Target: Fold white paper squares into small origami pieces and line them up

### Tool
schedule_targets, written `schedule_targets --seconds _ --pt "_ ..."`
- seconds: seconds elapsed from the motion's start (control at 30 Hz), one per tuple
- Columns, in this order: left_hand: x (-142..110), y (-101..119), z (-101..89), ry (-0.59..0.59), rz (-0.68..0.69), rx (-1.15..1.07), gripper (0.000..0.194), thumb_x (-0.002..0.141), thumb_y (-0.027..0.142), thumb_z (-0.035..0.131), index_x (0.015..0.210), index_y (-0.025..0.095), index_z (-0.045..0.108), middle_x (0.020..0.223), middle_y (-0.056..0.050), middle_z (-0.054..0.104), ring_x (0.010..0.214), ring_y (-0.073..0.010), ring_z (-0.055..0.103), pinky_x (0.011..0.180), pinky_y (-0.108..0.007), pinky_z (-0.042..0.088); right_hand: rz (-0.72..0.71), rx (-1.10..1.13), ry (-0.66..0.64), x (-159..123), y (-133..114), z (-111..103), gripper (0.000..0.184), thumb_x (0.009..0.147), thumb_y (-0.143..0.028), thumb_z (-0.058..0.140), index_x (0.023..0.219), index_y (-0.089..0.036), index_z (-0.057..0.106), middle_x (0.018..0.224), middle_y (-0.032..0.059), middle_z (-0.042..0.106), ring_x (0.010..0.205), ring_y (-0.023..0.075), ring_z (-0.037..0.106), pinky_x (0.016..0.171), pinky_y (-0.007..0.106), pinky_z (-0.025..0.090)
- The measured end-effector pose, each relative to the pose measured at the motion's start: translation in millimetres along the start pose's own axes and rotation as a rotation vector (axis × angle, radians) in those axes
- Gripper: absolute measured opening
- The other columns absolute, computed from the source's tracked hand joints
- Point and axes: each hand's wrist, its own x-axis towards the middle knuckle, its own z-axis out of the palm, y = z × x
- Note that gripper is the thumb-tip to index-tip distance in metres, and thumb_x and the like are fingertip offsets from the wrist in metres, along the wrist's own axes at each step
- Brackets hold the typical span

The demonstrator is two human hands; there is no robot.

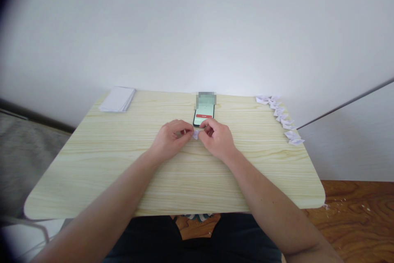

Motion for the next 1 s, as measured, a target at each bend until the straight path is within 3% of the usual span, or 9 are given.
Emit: schedule_targets --seconds 0.1,0.3,0.57,0.67,0.83,1.0 --pt "0.2 1.6 -0.5 -0.006 0.039 0.004 0.014 0.090 0.020 0.060 0.090 0.023 0.073 0.087 -0.002 0.072 0.083 -0.0176 0.060 0.066 -0.027 0.044 0.004 0.031 -0.018 -0.1 -2.8 -0.6 0.017 0.083 -0.030 0.068 0.099 -0.026 0.069 0.070 -0.0032 0.066 0.061 0.0144 0.060 0.062 0.027 0.047" --pt "-1.0 2.6 -0.7 0.017 0.036 -0.071 0.014 0.092 0.020 0.058 0.092 0.022 0.073 0.092 -0.003 0.071 0.084 -0.0162 0.060 0.066 -0.026 0.046 0.011 0.003 -0.025 0.3 -4.5 -2.7 0.009 0.085 -0.031 0.065 0.089 -0.024 0.070 0.072 -0.0019 0.069 0.065 0.0154 0.062 0.063 0.028 0.046" --pt "-0.2 2.5 0.7 0.156 -0.018 -0.216 0.010 0.091 0.022 0.062 0.093 0.021 0.071 0.094 -0.003 0.071 0.088 -0.0166 0.063 0.073 -0.029 0.049 0.052 0.125 0.039 2.0 -3.3 -4.1 0.006 0.085 -0.026 0.062 0.086 -0.023 0.067 0.068 -0.0037 0.062 0.057 0.0129 0.053 0.054 0.026 0.039" --pt "0.8 2.1 1.0 0.161 -0.025 -0.247 0.010 0.091 0.023 0.062 0.093 0.021 0.071 0.094 -0.003 0.071 0.087 -0.0165 0.063 0.076 -0.030 0.049 0.015 0.197 0.040 2.0 -3.1 -3.5 0.008 0.087 -0.025 0.061 0.093 -0.024 0.065 0.081 -0.0017 0.067 0.064 0.0136 0.059 0.058 0.026 0.044" --pt "1.3 0.1 1.7 0.147 -0.056 -0.291 0.010 0.091 0.025 0.063 0.094 0.021 0.071 0.095 -0.003 0.071 0.088 -0.0167 0.064 0.077 -0.030 0.050 -0.120 0.198 -0.065 0.9 -6.2 -4.0 0.013 0.089 -0.023 0.059 0.096 -0.024 0.070 0.104 0.0041 0.072 0.087 0.0175 0.068 0.072 0.029 0.054" --pt "2.0 0.3 1.6 0.136 -0.075 -0.331 0.012 0.092 0.029 0.063 0.094 0.020 0.072 0.096 -0.004 0.072 0.089 -0.0173 0.064 0.079 -0.031 0.050 -0.183 0.106 -0.063 0.8 -4.8 -4.0 0.017 0.083 -0.019 0.066 0.098 -0.025 0.071 0.110 0.0058 0.071 0.082 0.0168 0.068 0.073 0.031 0.057"
